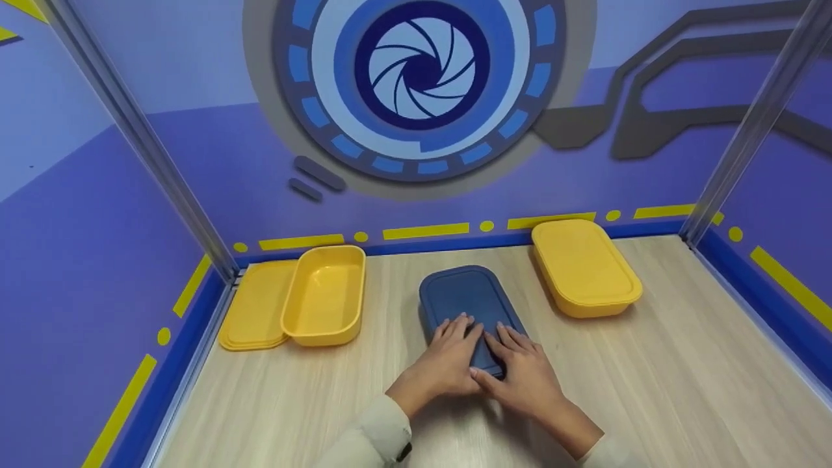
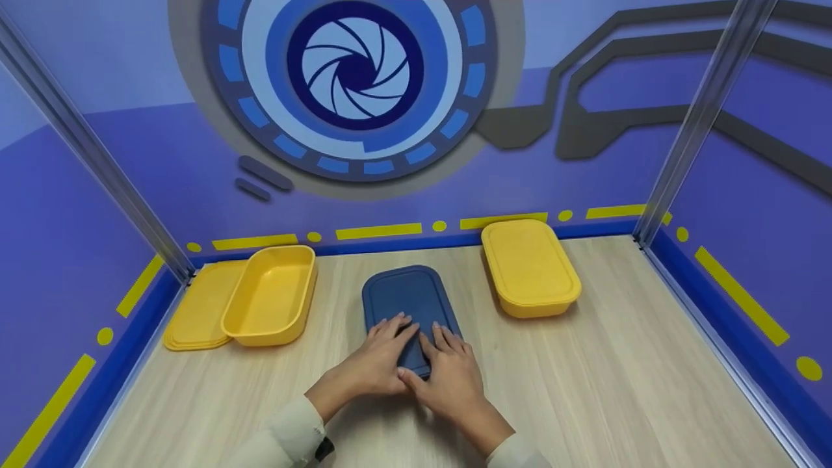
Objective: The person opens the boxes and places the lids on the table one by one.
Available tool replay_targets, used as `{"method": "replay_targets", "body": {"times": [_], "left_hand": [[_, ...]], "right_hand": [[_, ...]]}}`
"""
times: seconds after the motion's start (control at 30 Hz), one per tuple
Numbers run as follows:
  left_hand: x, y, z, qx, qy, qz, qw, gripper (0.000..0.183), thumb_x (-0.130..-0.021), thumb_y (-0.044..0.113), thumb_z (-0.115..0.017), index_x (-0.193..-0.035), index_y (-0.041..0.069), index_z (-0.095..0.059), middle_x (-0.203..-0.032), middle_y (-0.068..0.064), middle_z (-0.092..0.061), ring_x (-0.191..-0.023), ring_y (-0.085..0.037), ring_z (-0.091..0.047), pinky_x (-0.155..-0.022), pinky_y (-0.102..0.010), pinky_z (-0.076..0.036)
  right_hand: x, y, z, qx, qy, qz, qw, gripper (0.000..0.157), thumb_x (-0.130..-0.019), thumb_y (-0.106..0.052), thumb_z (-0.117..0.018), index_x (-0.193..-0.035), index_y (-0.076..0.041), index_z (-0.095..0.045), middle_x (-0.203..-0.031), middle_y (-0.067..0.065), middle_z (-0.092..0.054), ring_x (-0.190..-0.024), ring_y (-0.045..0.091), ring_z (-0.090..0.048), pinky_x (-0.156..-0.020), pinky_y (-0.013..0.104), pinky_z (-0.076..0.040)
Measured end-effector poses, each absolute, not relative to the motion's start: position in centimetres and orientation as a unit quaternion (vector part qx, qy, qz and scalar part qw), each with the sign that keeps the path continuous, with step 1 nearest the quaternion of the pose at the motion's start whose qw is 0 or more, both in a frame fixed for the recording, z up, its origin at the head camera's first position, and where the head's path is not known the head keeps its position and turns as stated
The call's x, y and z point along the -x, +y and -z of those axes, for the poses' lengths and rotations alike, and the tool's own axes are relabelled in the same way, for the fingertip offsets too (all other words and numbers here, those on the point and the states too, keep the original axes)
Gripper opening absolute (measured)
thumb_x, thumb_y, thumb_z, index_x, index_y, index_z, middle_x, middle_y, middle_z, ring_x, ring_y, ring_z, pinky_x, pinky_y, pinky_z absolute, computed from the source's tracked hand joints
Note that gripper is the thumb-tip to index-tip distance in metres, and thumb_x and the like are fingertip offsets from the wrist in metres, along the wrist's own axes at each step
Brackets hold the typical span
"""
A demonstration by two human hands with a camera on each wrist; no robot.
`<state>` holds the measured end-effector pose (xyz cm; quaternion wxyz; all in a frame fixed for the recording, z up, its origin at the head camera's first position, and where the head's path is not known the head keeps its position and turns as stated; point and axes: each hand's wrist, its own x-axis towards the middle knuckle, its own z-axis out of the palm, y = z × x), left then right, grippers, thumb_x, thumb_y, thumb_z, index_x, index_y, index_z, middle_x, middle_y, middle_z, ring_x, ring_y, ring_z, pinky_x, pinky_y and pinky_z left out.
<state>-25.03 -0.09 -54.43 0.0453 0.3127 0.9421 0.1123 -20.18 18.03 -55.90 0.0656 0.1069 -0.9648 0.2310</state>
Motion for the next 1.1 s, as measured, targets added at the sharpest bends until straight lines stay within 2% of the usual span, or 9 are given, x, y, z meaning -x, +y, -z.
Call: {"method": "replay_targets", "body": {"times": [0.13,0.2,0.37,0.47,0.57,0.67,0.8,0.93,1.1], "left_hand": [[25.4,0.3,54.1,-0.318,0.945,-0.076,0.030,0.103,-0.085,0.073,-0.074,-0.164,0.016,-0.041,-0.170,-0.013,-0.041,-0.162,-0.033,-0.035,-0.130,-0.061,-0.032],[25.6,0.5,54.0,-0.319,0.945,-0.066,0.031,0.102,-0.085,0.072,-0.074,-0.164,0.018,-0.041,-0.170,-0.014,-0.041,-0.162,-0.034,-0.036,-0.128,-0.065,-0.033],[26.2,0.9,54.0,-0.325,0.941,-0.075,0.052,0.099,-0.082,0.061,-0.082,-0.164,0.023,-0.039,-0.171,-0.014,-0.038,-0.164,-0.037,-0.030,-0.126,-0.073,-0.027],[26.5,1.0,54.0,-0.330,0.938,-0.082,0.062,0.100,-0.081,0.057,-0.084,-0.164,0.027,-0.037,-0.171,-0.012,-0.037,-0.165,-0.037,-0.027,-0.127,-0.076,-0.023],[26.7,1.0,54.0,-0.336,0.934,-0.092,0.080,0.101,-0.081,0.054,-0.085,-0.166,0.031,-0.035,-0.173,-0.010,-0.034,-0.168,-0.035,-0.022,-0.129,-0.075,-0.017],[27.1,0.6,53.9,-0.343,0.929,-0.105,0.092,0.101,-0.082,0.052,-0.086,-0.167,0.035,-0.034,-0.176,-0.008,-0.031,-0.169,-0.032,-0.019,-0.132,-0.071,-0.012],[27.7,0.1,54.1,-0.352,0.923,-0.129,0.085,0.100,-0.081,0.050,-0.087,-0.165,0.039,-0.037,-0.177,-0.002,-0.031,-0.170,-0.027,-0.018,-0.135,-0.065,-0.008],[27.9,0.0,54.6,-0.360,0.920,-0.135,0.072,0.098,-0.082,0.055,-0.085,-0.165,0.041,-0.036,-0.177,-0.001,-0.031,-0.170,-0.026,-0.018,-0.136,-0.063,-0.007],[28.0,-0.2,55.1,-0.374,0.918,-0.119,0.055,0.096,-0.084,0.065,-0.079,-0.166,0.041,-0.035,-0.177,-0.003,-0.031,-0.169,-0.027,-0.019,-0.134,-0.067,-0.009]], "right_hand": [[19.9,18.9,56.6,-0.130,-0.950,-0.273,0.074,0.074,-0.100,-0.058,-0.066,-0.154,-0.007,-0.057,-0.168,0.018,-0.045,-0.160,0.042,-0.038,-0.128,0.067,-0.029],[19.7,19.4,57.0,-0.134,-0.943,-0.297,0.066,0.077,-0.102,-0.055,-0.065,-0.159,-0.006,-0.050,-0.174,0.018,-0.035,-0.164,0.042,-0.028,-0.130,0.068,-0.024],[19.6,21.2,57.4,-0.096,-0.919,-0.382,0.006,0.104,-0.100,-0.058,-0.067,-0.172,-0.007,-0.013,-0.181,0.021,-0.007,-0.168,0.044,-0.012,-0.131,0.066,-0.019],[20.0,22.4,57.4,-0.057,-0.891,-0.448,-0.044,0.118,-0.096,-0.057,-0.074,-0.172,-0.006,0.001,-0.181,0.022,-0.004,-0.167,0.041,-0.016,-0.132,0.060,-0.022],[20.8,23.6,57.5,-0.034,-0.856,-0.508,-0.086,0.118,-0.095,-0.050,-0.078,-0.172,-0.004,-0.002,-0.180,0.022,-0.011,-0.165,0.039,-0.023,-0.132,0.055,-0.026],[21.7,24.4,58.3,-0.061,-0.814,-0.567,-0.113,0.106,-0.097,-0.037,-0.078,-0.171,-0.002,-0.012,-0.178,0.024,-0.020,-0.164,0.040,-0.028,-0.127,0.029,-0.036],[22.6,25.3,59.3,-0.114,-0.759,-0.621,-0.159,0.098,-0.098,-0.022,-0.077,-0.171,-0.004,-0.014,-0.178,0.024,-0.020,-0.166,0.041,-0.019,-0.108,0.002,-0.030],[23.0,26.2,59.5,-0.117,-0.740,-0.635,-0.190,0.098,-0.098,-0.017,-0.076,-0.172,-0.004,-0.012,-0.179,0.023,-0.014,-0.167,0.042,-0.010,-0.108,0.001,-0.030],[23.1,26.0,59.7,-0.107,-0.754,-0.619,-0.193,0.092,-0.099,-0.020,-0.075,-0.171,-0.006,-0.019,-0.178,0.023,-0.020,-0.167,0.044,-0.013,-0.108,0.002,-0.032]]}}
